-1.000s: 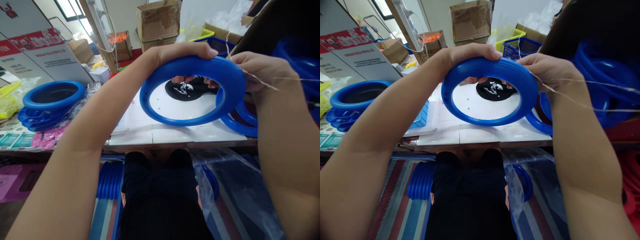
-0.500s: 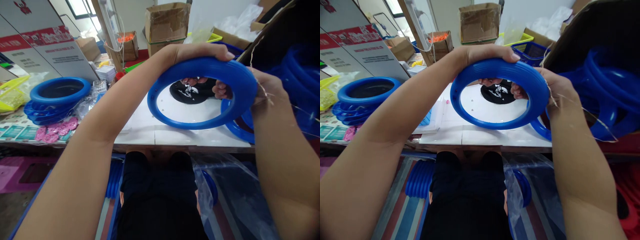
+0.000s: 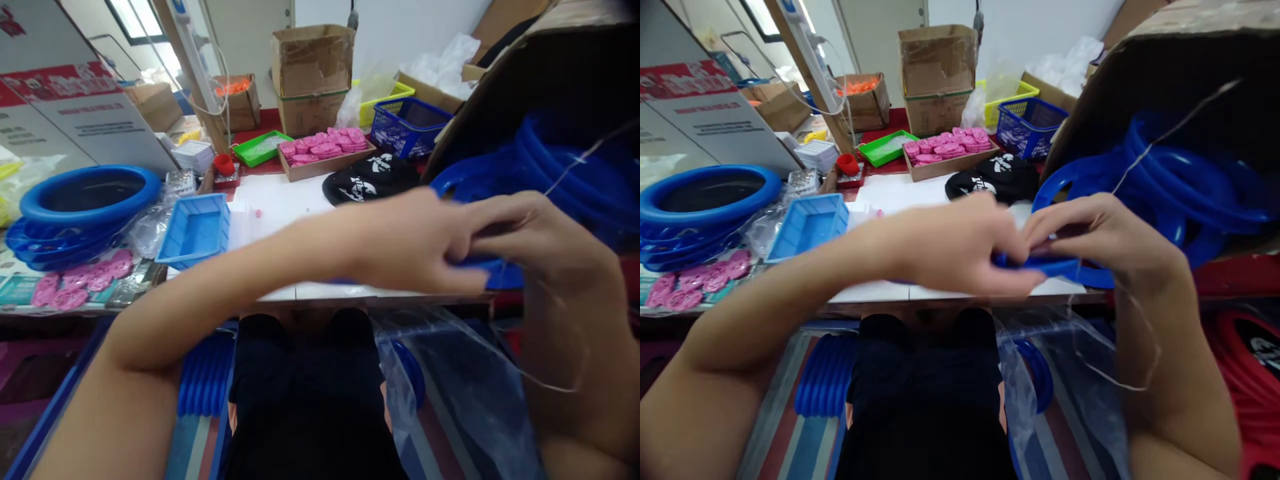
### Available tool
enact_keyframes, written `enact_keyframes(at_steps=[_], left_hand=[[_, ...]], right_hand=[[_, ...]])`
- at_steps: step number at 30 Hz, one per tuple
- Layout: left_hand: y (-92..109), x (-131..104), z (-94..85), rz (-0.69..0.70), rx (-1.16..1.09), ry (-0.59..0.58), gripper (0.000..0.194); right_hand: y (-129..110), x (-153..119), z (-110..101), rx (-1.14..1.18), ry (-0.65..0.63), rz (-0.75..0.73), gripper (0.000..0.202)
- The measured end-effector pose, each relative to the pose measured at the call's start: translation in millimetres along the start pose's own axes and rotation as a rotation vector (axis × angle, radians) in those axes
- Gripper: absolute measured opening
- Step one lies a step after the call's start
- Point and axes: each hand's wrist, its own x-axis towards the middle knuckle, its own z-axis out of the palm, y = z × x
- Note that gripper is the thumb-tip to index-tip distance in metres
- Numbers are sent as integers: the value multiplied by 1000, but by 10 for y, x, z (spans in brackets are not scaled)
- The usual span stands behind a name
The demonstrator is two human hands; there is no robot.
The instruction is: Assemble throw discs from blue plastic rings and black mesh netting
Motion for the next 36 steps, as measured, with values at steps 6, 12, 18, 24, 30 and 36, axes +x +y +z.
enact_keyframes(at_steps=[6, 12, 18, 24, 30, 36], left_hand=[[-303, -482, 1436, 133, 375, 55, 36], [-732, -640, 2139, 207, 420, 78, 42], [-746, -682, 2101, 177, 382, 95, 45], [-653, -698, 2027, 43, 198, 113, 31], [-480, -635, 2184, -362, -74, 213, 22], [-494, -589, 2250, -458, -164, 283, 16]], right_hand=[[38, -426, 655, -77, -406, -138, 30], [248, -846, 1356, -296, -266, -136, 27], [97, -977, 1557, -384, -117, -18, 27], [63, -1024, 1668, -247, -23, 108, 24], [-10, -1026, 1674, -126, 25, 198, 18], [-68, -1000, 1736, -91, 71, 284, 16]])
